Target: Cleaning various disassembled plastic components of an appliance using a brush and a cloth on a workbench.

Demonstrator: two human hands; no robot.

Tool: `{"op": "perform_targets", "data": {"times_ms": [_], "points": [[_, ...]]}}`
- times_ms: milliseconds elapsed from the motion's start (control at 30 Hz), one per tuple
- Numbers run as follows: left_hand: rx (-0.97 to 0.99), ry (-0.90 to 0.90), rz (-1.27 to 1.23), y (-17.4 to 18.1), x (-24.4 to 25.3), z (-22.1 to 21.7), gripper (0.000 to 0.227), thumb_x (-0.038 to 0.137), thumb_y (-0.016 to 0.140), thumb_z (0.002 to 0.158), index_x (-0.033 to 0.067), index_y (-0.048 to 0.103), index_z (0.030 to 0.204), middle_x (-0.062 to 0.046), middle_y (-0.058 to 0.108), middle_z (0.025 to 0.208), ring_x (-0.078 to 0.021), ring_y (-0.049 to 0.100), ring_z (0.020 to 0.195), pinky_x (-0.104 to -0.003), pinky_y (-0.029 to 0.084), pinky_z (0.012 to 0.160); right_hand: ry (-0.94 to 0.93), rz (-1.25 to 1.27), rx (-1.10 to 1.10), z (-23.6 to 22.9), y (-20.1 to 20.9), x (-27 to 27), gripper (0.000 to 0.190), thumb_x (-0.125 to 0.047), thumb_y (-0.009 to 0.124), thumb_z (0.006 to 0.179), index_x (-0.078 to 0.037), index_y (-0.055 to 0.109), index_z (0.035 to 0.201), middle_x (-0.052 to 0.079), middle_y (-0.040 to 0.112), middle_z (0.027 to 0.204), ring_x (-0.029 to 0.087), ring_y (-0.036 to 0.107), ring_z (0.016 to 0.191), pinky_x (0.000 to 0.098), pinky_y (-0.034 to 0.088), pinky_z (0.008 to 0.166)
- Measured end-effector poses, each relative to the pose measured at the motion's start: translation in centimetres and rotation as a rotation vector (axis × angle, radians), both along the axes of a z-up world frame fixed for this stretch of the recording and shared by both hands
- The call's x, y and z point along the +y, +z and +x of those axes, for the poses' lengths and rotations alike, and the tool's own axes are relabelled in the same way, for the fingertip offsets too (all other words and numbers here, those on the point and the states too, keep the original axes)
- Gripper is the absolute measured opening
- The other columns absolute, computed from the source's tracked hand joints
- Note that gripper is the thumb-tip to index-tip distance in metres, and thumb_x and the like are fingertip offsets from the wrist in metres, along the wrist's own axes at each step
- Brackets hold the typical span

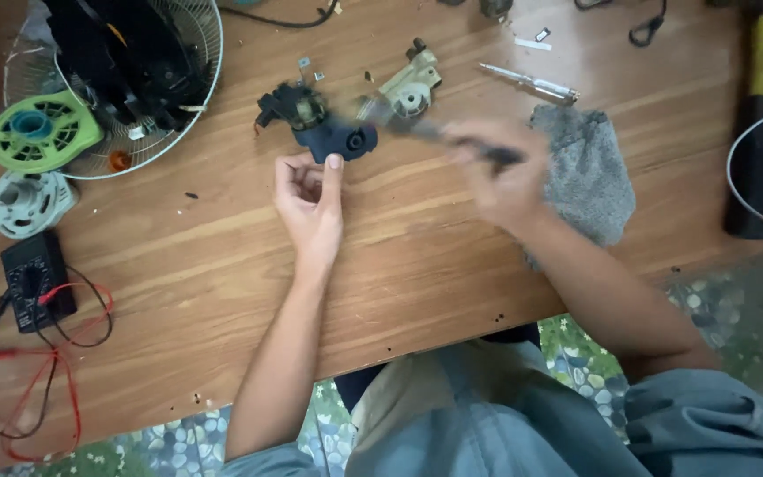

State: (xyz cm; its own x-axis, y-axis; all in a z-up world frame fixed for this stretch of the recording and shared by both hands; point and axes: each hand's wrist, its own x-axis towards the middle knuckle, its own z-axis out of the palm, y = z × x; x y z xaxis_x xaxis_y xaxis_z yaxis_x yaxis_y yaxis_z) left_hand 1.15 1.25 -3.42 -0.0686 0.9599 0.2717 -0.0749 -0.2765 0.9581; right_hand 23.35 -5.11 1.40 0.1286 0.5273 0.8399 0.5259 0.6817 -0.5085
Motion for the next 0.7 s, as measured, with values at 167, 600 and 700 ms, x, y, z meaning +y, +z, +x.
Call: {"op": "perform_targets", "data": {"times_ms": [167,600,700], "points": [[0.023,-0.005,-0.006,-0.1,0.4,-0.4,0.017,0.015,0.076,0.097,0.0077,0.062,0.102,-0.006,0.067,0.085,-0.0099,0.068,0.067,-0.021,0.048,0.060,-0.013,0.024,0.052,1.8,-2.2,1.2,0.008,0.001,0.071,0.099,0.005,0.078,0.099,0.020,0.076,0.093,0.031,0.075,0.089,0.0373,0.056,0.077],[-0.018,-0.093,-0.003,2.5,-0.7,-0.6,0.021,0.012,0.071,0.097,0.0031,0.053,0.104,-0.004,0.060,0.086,-0.0063,0.051,0.065,-0.020,0.045,0.062,0.114,-0.099,0.015,1.3,0.1,1.2,0.016,-0.004,0.064,0.104,-0.001,0.067,0.119,0.011,0.070,0.097,0.017,0.051,0.075,0.0290,0.039,0.070],[0.006,-0.091,0.010,3.1,-0.9,-0.7,0.020,0.013,0.070,0.098,0.0025,0.054,0.104,-0.005,0.060,0.086,-0.0068,0.053,0.066,-0.020,0.046,0.063,0.110,-0.034,-0.024,2.1,-1.5,1.4,0.021,0.009,0.066,0.098,0.001,0.066,0.118,0.012,0.069,0.092,0.014,0.048,0.063,0.0252,0.035,0.055]]}}
